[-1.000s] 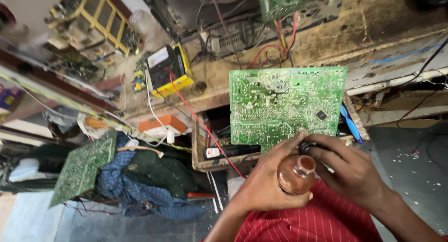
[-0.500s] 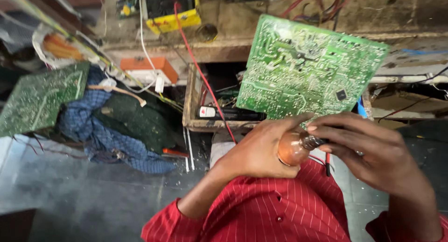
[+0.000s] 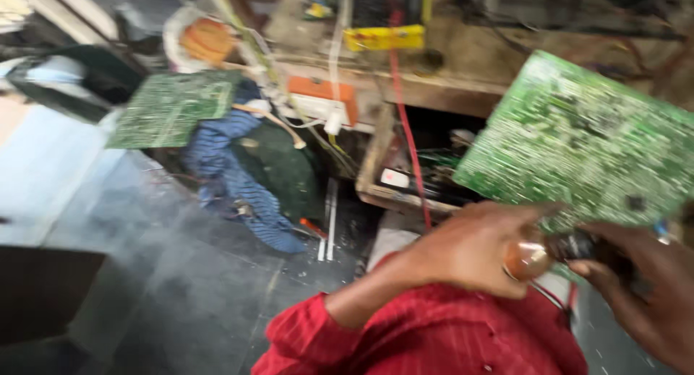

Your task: The person holds a green circuit board and uses a multimeter with red and black probes to test multiple points on the board. The person moves the probes across different traces and components while the multimeter display is visible on the workbench.

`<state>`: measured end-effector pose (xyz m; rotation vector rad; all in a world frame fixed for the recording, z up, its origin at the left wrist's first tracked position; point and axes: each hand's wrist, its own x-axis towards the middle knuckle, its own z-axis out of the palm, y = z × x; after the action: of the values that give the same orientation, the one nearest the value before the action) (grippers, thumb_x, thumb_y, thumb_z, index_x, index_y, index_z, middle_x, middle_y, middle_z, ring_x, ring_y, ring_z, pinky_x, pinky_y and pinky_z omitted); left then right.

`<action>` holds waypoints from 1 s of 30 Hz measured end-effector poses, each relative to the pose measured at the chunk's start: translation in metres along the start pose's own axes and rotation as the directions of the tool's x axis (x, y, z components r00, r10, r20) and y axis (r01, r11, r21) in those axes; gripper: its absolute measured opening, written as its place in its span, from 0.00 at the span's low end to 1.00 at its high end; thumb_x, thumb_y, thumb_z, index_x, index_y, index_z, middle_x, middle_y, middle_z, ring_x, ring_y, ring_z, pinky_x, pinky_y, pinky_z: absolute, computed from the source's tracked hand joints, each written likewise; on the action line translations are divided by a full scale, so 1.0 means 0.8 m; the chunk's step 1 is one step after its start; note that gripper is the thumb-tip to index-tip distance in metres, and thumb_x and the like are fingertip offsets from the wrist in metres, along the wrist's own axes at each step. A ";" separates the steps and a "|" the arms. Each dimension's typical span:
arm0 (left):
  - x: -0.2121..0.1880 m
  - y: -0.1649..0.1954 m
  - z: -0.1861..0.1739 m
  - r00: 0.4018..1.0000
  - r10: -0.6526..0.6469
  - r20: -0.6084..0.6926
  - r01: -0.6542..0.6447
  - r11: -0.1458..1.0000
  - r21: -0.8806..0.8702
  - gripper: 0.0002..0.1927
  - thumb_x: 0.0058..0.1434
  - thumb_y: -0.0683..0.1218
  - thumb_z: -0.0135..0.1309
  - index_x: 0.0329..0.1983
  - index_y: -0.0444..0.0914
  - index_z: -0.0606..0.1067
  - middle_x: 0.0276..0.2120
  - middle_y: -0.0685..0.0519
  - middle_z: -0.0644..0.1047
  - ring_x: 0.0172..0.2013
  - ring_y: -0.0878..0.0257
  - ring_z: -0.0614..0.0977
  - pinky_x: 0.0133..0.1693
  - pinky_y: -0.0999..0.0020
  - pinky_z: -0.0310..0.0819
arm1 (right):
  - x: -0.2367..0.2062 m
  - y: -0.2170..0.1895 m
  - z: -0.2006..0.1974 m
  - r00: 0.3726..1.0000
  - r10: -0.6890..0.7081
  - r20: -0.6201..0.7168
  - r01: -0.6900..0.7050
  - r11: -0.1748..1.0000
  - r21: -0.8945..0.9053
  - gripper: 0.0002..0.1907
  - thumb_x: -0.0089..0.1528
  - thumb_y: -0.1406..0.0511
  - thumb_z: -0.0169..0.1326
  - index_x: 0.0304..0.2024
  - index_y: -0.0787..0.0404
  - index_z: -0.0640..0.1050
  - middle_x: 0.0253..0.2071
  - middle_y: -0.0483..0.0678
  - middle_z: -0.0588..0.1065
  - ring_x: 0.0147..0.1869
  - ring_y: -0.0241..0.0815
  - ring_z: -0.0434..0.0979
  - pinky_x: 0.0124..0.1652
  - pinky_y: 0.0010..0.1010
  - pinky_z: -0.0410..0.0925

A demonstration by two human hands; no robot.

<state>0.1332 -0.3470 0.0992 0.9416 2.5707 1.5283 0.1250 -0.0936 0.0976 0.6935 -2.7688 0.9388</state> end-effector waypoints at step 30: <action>-0.025 0.019 0.001 0.985 0.001 -0.174 0.057 0.942 0.330 0.45 0.50 0.46 0.63 0.74 0.43 0.64 0.49 0.46 0.78 0.51 0.50 0.81 0.54 0.54 0.75 | -0.035 0.057 0.064 0.991 0.119 -0.057 -0.102 0.964 0.247 0.26 0.64 0.61 0.58 0.62 0.66 0.75 0.43 0.57 0.80 0.40 0.42 0.81 0.41 0.33 0.72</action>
<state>0.1574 -0.3507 0.1051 0.8184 3.0207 1.2372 0.1289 -0.0817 0.0248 0.5283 -2.6799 1.3168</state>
